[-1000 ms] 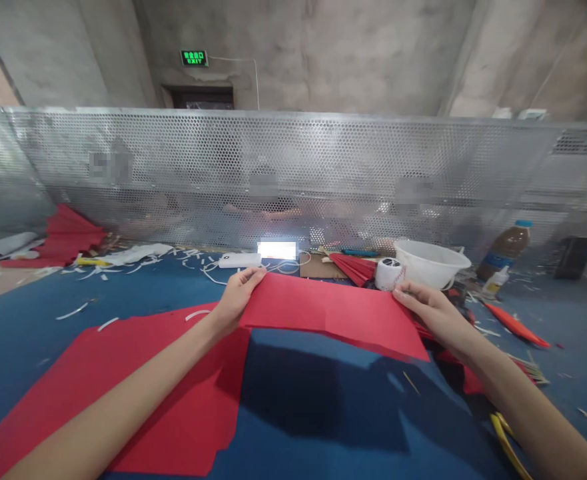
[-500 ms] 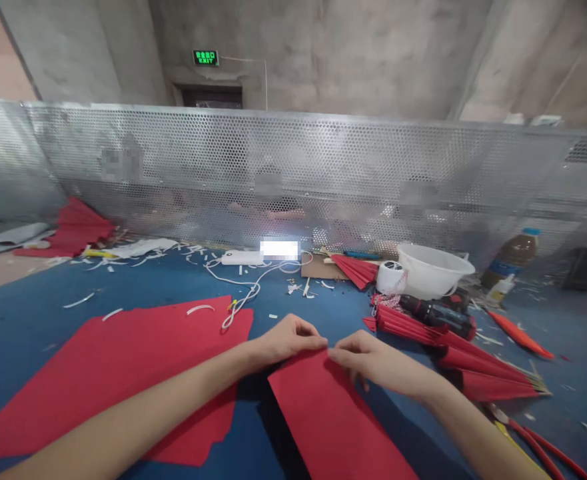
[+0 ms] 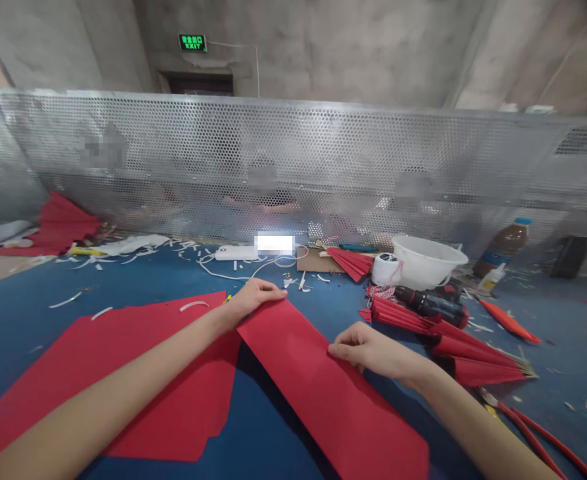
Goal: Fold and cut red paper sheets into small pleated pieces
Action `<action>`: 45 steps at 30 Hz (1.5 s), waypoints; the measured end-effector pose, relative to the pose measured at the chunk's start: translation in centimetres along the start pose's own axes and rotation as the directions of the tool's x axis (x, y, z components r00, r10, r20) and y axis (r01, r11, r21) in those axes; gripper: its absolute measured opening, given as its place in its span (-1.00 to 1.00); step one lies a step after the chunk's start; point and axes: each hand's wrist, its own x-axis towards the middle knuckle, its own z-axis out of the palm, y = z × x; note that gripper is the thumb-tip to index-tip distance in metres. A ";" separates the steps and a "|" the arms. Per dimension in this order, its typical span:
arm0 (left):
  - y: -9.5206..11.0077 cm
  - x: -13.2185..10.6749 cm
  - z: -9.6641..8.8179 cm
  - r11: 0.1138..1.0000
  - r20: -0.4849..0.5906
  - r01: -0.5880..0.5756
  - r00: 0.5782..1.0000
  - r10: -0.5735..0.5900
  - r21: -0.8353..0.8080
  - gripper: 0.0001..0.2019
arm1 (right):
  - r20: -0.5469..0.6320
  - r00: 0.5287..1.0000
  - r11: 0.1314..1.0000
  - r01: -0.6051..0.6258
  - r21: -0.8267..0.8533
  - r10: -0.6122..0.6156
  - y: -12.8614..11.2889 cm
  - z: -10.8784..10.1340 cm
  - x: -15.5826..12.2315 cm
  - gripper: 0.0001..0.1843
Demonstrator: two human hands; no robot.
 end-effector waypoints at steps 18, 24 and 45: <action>0.7 -0.5 -2.5 0.996 -0.072 -0.090 0.993 0.091 0.011 -0.65 | 0.254 0.966 0.999 0.035 0.022 -0.039 -0.4 -3.2 -3.3 -0.60; -1.3 -2.1 5.1 0.997 0.228 -0.074 0.971 0.068 0.019 -0.64 | -0.135 0.988 0.995 0.088 0.055 -0.080 -0.8 2.0 -0.4 -0.55; -0.8 -1.3 3.1 0.967 0.192 -0.217 0.963 0.190 0.132 -0.68 | -0.054 0.983 0.984 0.176 0.013 -0.175 0.0 2.6 1.5 -0.49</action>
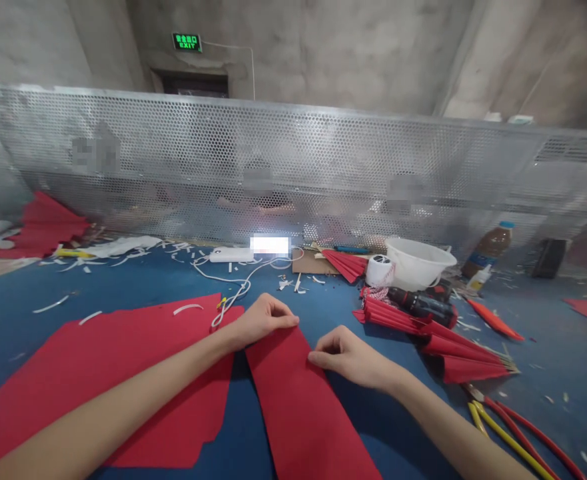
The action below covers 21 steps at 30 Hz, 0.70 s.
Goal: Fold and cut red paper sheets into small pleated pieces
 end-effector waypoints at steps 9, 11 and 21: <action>1.2 0.4 -4.3 1.000 -0.102 -0.005 0.995 0.005 0.001 -0.67 | 0.057 0.997 0.987 -0.039 -0.153 0.048 -0.9 -1.6 -1.2 -0.57; 1.1 0.5 -4.4 1.000 -0.111 0.005 0.994 -0.005 -0.005 -0.67 | 0.048 0.997 0.980 -0.043 -0.193 0.053 -0.8 -1.9 -1.3 -0.57; -0.7 0.8 -9.9 0.997 -0.351 0.042 0.934 -0.062 -0.066 -0.73 | 0.074 0.996 0.977 -0.027 -0.210 0.044 -0.1 -3.5 -2.0 -0.59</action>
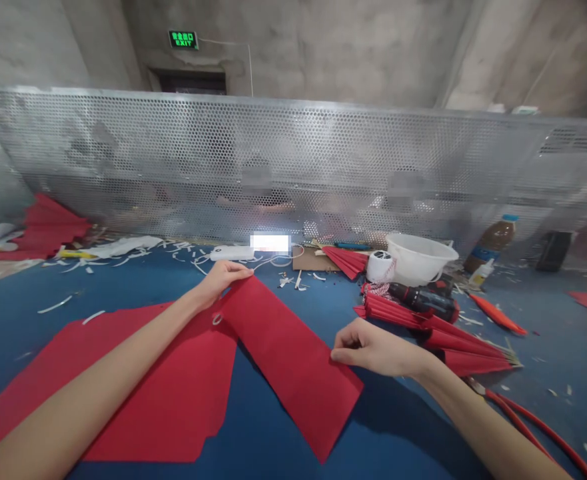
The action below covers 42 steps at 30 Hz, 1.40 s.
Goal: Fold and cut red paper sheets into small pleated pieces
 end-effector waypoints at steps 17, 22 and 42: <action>0.8 1.1 -0.9 0.994 -0.410 -0.107 0.908 0.086 -0.028 -0.51 | 0.447 0.894 0.971 -0.120 0.207 0.015 1.3 -2.7 -2.3 -0.39; 0.3 -0.8 4.1 0.998 -0.375 -0.002 0.927 -0.020 -0.058 -0.58 | -0.152 0.988 0.971 0.039 0.235 -0.003 0.6 0.5 0.2 -0.57; 1.6 -1.2 2.9 0.916 0.243 0.396 0.896 -0.371 -0.065 -0.76 | -0.409 0.847 0.707 -0.058 -0.705 -0.339 1.2 4.6 3.5 -0.46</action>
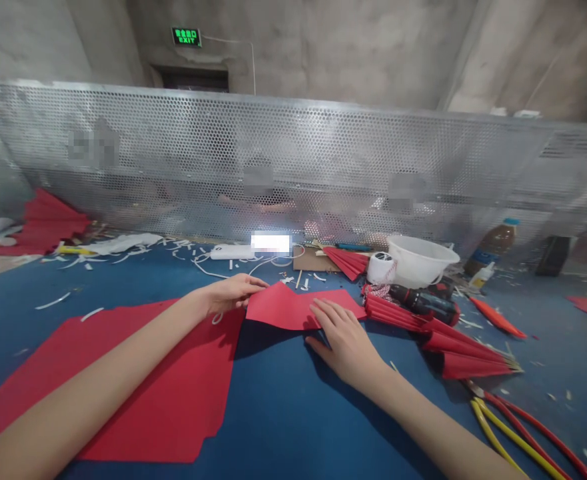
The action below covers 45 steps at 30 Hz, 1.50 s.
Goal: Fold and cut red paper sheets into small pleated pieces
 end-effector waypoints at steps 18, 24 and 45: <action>1.6 -5.9 10.4 0.817 0.067 -0.277 0.932 0.357 -0.506 -0.70 | -0.163 0.976 0.812 -0.026 0.583 0.148 0.0 -2.0 0.8 -0.68; 0.6 -8.6 11.6 0.740 -0.152 -0.669 0.727 0.670 0.063 -0.51 | -0.213 0.890 0.638 -0.106 0.763 0.403 1.3 -4.8 0.4 -0.44; -1.7 -6.3 11.0 0.668 0.176 0.147 0.984 -0.024 -0.730 -0.74 | 0.192 0.902 0.449 -0.365 0.816 0.386 6.5 -9.0 -0.8 -0.45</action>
